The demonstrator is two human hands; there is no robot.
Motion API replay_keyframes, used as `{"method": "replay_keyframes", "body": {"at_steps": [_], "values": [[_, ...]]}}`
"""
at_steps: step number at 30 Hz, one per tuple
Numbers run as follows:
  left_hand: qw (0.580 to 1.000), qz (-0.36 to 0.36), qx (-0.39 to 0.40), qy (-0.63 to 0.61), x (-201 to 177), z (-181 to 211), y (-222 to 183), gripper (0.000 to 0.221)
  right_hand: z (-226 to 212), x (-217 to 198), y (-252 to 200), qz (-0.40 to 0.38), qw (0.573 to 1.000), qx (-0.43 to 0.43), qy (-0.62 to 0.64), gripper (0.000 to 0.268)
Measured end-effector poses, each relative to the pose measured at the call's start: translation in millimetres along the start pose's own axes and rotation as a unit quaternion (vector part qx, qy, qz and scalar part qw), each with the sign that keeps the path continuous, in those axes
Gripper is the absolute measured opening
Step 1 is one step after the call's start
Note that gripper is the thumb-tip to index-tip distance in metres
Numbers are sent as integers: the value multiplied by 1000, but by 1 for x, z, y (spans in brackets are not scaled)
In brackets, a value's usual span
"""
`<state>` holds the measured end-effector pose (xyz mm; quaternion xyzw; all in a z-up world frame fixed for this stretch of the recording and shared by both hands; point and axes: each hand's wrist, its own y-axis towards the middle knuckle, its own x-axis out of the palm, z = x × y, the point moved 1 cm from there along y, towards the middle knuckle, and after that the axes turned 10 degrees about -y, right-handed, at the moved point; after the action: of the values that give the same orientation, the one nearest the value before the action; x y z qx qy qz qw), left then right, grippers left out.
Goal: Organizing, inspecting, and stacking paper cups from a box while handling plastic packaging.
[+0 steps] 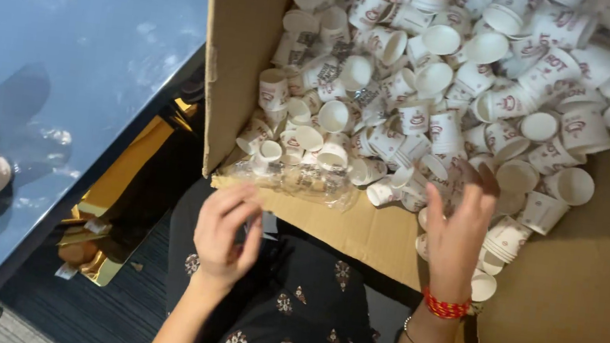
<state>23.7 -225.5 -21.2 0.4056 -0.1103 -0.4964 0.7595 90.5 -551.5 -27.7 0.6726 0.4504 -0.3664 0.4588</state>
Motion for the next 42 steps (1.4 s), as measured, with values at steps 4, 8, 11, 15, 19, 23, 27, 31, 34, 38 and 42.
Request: {"method": "replay_keyframes", "body": {"at_steps": [4,8,11,15,19,23,27,31,34,38,42], "values": [[990,-132,13,-46,17,2,0,34,40,-25,-11,23,990,38,-131,41],[984,-170,-24,-57,26,0,-3,32,18,-76,-24,23,996,87,-1,33],[979,-186,-48,-63,35,1,-6,30,28,-89,-38,10,990,139,17,33],[966,-232,-59,-100,52,9,-9,30,18,-104,-50,-185,959,165,-137,43],[951,-265,-63,-147,77,20,-23,24,32,-68,-64,-215,959,127,-133,47],[881,-287,-262,-270,100,32,-27,17,9,-37,-57,-149,989,15,4,32],[837,-341,-327,-278,113,34,-22,35,-19,-1,-46,-97,992,-38,78,16],[899,-310,-189,-243,120,31,-11,69,-44,10,-36,-102,982,-4,160,21],[887,-331,-215,-239,126,27,-11,81,-48,21,-42,-10,976,-96,194,17],[893,-319,-233,-213,126,15,-12,71,-51,14,-44,-84,952,-13,294,22],[881,-323,-260,-227,120,10,-11,60,-47,4,-49,-109,909,4,403,23]]}}
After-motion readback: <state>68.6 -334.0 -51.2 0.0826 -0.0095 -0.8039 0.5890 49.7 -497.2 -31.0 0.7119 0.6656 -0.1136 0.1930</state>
